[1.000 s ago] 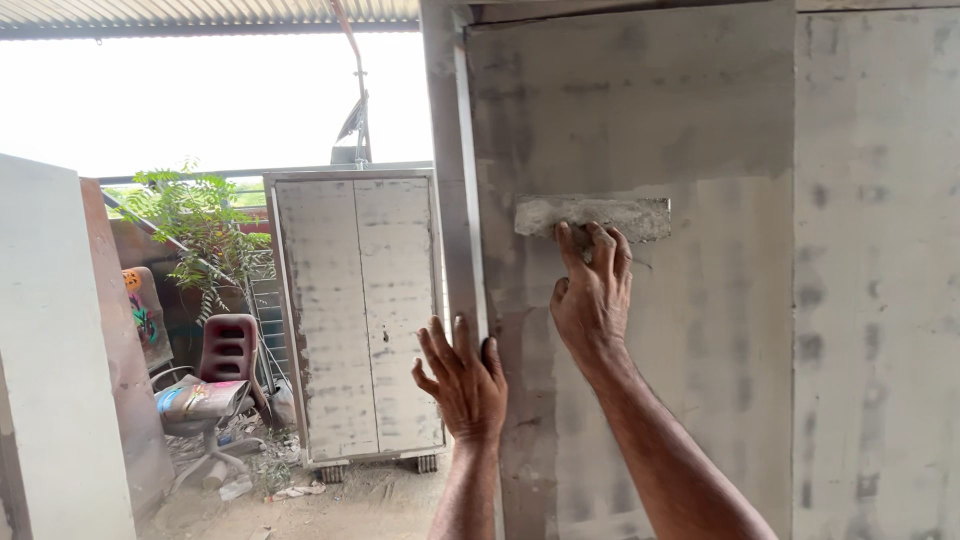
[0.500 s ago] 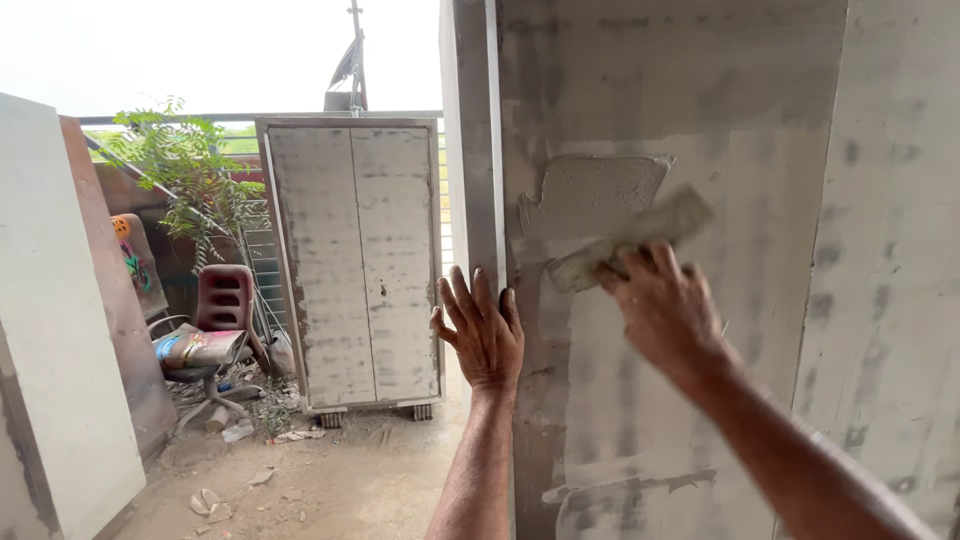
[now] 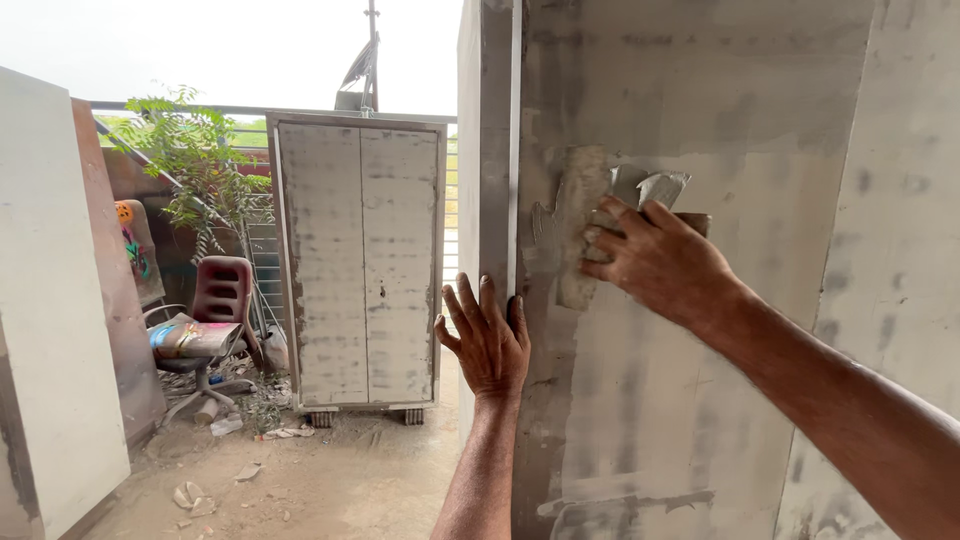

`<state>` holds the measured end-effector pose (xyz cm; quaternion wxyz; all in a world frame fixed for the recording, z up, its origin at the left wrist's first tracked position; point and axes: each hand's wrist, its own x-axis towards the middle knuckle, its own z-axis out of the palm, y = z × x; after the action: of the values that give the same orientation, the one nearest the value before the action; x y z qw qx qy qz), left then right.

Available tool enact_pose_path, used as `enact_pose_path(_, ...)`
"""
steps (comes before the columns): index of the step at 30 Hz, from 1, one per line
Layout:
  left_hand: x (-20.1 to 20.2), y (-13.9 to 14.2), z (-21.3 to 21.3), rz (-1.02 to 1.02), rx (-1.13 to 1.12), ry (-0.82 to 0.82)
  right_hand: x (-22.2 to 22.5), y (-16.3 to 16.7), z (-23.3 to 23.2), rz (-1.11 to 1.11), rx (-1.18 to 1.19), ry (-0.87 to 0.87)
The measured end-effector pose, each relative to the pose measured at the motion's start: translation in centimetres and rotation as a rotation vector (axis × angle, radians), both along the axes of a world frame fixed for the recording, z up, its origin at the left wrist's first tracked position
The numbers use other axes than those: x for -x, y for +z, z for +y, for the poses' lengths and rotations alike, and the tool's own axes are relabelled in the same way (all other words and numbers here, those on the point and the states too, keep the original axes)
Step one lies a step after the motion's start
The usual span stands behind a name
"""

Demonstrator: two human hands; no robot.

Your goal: The person scoops grey putty from a tray with a hand float and spreads it over the worn surfaces of metal cabinet doors, working section by section and returning to the tray to reload. They hold the cabinet steady with one hand while smoothing the putty across the panels with the other.

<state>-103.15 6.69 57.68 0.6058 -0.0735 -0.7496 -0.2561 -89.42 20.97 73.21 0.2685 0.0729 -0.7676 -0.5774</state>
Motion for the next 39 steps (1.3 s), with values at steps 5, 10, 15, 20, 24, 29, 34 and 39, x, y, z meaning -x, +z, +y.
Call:
enact_pose_path(5, 0.9, -0.6, 0.1, 0.048, 0.005, 0.019, 2.8, 0.1, -1.5, -0.023, -0.010, 0.048)
enact_pose_path(10, 1.7, -1.3, 0.6, 0.065, 0.003, 0.036, 4.1, 0.7, -1.2, -0.027, -0.012, 0.078)
enact_pose_path(15, 2.5, -2.0, 1.2, 0.106, 0.007, 0.075, 4.1, 0.2, 2.0, 0.003, 0.034, 0.062)
enact_pose_path(20, 3.8, -2.8, 2.0, 0.060, 0.025, 0.086, 2.5, -0.4, 7.6, 0.059, 0.098, 0.063)
enact_pose_path(24, 5.1, -3.5, 2.5, -0.009, 0.025, 0.095, 1.1, -0.7, 12.6, 0.070, 0.198, 0.077)
enact_pose_path(29, 6.5, -4.2, 2.7, 0.008, -0.010, 0.050, -1.4, -0.6, 19.3, 0.114, 0.263, 0.106)
enact_pose_path(34, 6.4, -4.4, 2.7, 0.100, -0.055, -0.051, -3.9, 0.4, 24.3, 0.135, 0.317, 0.062)
enact_pose_path(39, 5.5, -3.9, 2.9, 0.139, -0.051, -0.037, -5.5, 1.2, 27.6, 0.157, 0.404, 0.367)
